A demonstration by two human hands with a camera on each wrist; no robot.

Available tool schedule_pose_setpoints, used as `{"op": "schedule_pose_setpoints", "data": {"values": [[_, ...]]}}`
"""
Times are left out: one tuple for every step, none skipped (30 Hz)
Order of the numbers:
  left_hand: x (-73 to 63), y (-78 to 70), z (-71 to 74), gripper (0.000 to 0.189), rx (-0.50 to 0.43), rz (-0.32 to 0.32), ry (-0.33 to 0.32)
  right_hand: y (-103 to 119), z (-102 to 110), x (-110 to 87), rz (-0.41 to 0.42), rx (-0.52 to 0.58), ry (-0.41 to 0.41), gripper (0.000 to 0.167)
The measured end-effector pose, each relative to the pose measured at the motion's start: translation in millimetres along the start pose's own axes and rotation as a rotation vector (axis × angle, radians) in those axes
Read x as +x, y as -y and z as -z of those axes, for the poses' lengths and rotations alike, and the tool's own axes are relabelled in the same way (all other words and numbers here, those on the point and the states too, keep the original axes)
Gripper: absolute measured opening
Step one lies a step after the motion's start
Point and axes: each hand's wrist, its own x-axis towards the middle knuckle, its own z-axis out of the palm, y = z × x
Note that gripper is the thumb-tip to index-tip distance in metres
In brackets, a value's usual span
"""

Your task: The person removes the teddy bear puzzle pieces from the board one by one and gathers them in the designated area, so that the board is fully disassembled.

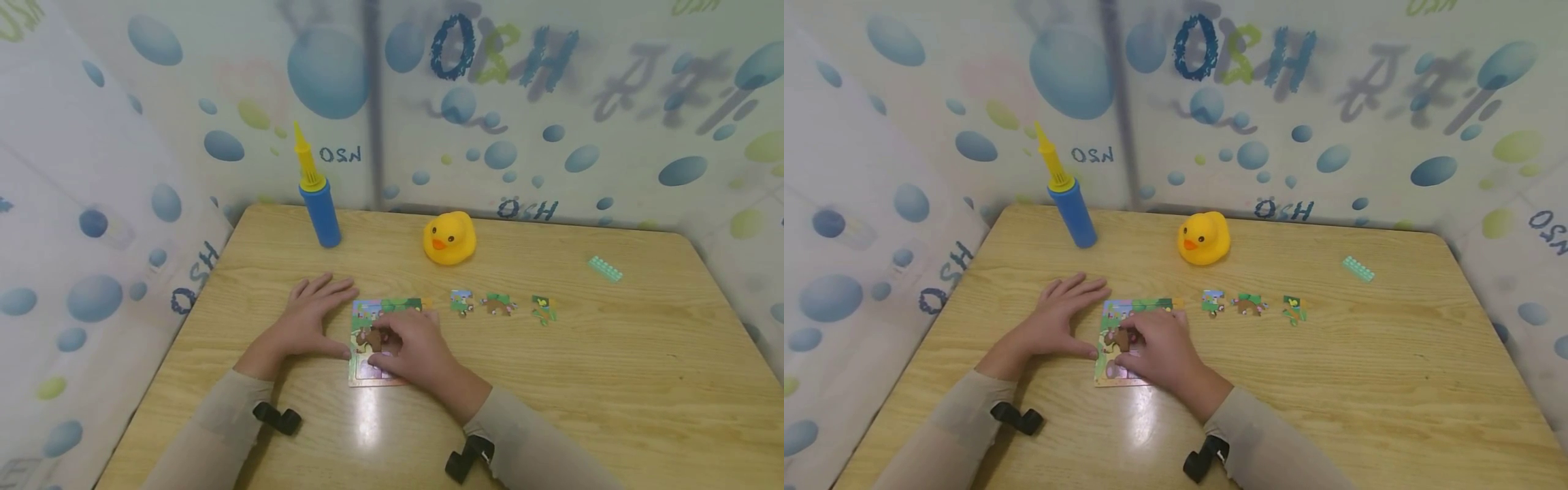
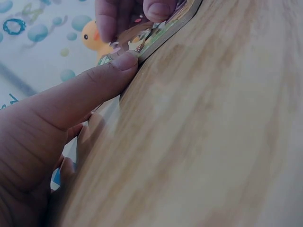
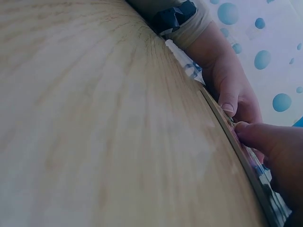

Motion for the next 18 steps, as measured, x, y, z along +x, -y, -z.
{"op": "schedule_pose_setpoints", "data": {"values": [[-0.1,0.6,-0.3,0.118,0.003,-0.001,-0.002,-0.4,-0.5,-0.4,0.016,-0.012,-0.005,0.050],[-0.1,1.2,-0.8,0.118,0.007,-0.003,-0.005,-1.1,-1.1,-0.7,0.033,-0.020,-0.010,0.051],[-0.2,1.5,-0.9,0.118,0.008,-0.004,-0.006,-1.6,-1.4,-0.9,0.051,-0.027,-0.017,0.051],[-0.2,1.5,-0.7,0.119,0.007,-0.002,-0.005,-2.0,-1.7,-1.0,0.068,-0.034,-0.020,0.050],[-0.1,1.4,-0.6,0.119,0.006,0.001,-0.002,-2.5,-2.0,-1.1,0.088,-0.039,-0.025,0.048],[0.0,1.3,-0.6,0.119,0.006,0.003,0.002,-2.7,-2.1,-1.2,0.108,-0.046,-0.030,0.046],[0.1,1.0,-0.5,0.119,0.003,0.005,0.006,-3.0,-2.1,-1.4,0.128,-0.049,-0.036,0.045],[0.4,0.6,-0.3,0.119,0.000,0.007,0.011,-3.4,-2.2,-1.7,0.149,-0.054,-0.044,0.044],[0.4,0.2,-0.1,0.119,-0.002,0.009,0.015,-3.6,-2.0,-1.9,0.168,-0.059,-0.050,0.043],[0.5,-0.1,-0.2,0.119,-0.003,0.010,0.018,-3.9,-2.1,-2.2,0.183,-0.063,-0.055,0.042],[0.7,-0.3,-0.1,0.119,-0.004,0.010,0.020,-4.4,-2.4,-2.5,0.197,-0.066,-0.063,0.042],[0.8,-0.5,-0.1,0.118,-0.004,0.011,0.021,-4.9,-2.7,-2.5,0.207,-0.069,-0.071,0.043],[0.8,-0.6,-0.1,0.118,-0.005,0.012,0.020,-5.2,-2.9,-2.8,0.214,-0.068,-0.076,0.043],[0.6,-0.7,0.1,0.118,-0.005,0.014,0.019,-5.3,-3.1,-2.7,0.219,-0.071,-0.080,0.043],[0.4,-0.7,0.2,0.118,-0.006,0.015,0.018,-5.3,-3.1,-2.6,0.222,-0.070,-0.081,0.042],[0.5,-0.9,0.5,0.118,-0.007,0.017,0.017,-5.5,-3.3,-2.7,0.222,-0.073,-0.085,0.042],[0.6,-1.3,0.9,0.118,-0.008,0.017,0.017,-5.5,-3.2,-2.8,0.219,-0.080,-0.090,0.041],[0.5,-1.6,1.2,0.118,-0.010,0.018,0.017,-5.4,-3.0,-2.9,0.214,-0.083,-0.098,0.041]]}}
